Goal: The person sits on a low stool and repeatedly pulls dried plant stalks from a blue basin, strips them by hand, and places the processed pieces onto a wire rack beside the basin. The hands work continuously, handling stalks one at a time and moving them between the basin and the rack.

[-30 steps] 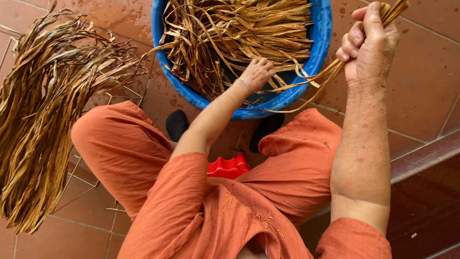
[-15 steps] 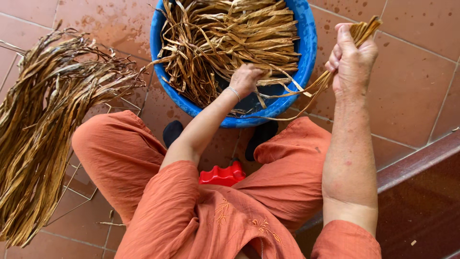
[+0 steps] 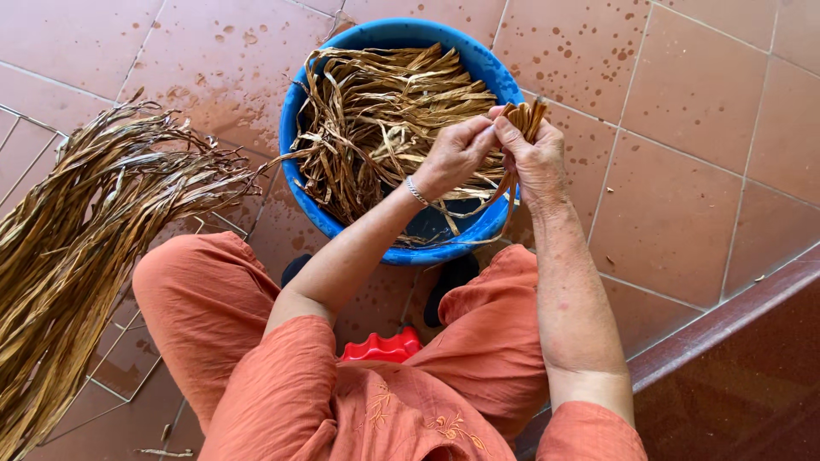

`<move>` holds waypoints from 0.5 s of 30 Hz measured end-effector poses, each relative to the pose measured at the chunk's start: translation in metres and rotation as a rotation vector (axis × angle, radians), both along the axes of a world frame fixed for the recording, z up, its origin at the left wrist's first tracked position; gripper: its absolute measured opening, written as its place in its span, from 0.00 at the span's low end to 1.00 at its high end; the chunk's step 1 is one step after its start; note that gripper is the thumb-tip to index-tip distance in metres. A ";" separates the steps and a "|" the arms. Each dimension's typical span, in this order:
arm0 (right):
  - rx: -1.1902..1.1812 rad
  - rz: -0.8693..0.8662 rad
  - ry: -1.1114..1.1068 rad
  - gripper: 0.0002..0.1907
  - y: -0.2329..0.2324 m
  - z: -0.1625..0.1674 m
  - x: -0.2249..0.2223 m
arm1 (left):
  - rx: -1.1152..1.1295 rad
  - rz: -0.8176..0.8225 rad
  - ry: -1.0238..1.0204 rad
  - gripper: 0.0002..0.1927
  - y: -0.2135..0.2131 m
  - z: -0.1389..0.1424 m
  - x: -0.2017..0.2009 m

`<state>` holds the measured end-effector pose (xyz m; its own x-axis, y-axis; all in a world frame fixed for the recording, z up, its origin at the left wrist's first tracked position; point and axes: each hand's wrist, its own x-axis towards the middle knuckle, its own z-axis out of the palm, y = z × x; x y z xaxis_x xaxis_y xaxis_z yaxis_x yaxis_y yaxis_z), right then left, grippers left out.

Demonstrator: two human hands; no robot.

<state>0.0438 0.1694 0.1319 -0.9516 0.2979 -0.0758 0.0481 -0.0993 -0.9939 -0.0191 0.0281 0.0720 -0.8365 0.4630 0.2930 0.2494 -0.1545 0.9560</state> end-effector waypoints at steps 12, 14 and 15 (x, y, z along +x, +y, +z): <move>-0.386 -0.190 0.243 0.11 0.016 0.019 0.008 | -0.247 -0.051 0.461 0.07 0.005 -0.001 0.019; -0.474 -0.192 0.257 0.11 0.034 0.016 0.013 | -0.244 -0.078 0.519 0.07 0.000 -0.009 0.030; -0.484 -0.188 0.267 0.11 0.042 0.013 0.015 | -0.255 -0.090 0.541 0.06 -0.002 -0.012 0.033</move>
<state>0.0588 0.2111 0.1450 -0.8906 0.4546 -0.0104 -0.2598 -0.5276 -0.8088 0.0143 0.0259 0.0598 -0.5545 0.6363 0.5364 0.7070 0.0201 0.7070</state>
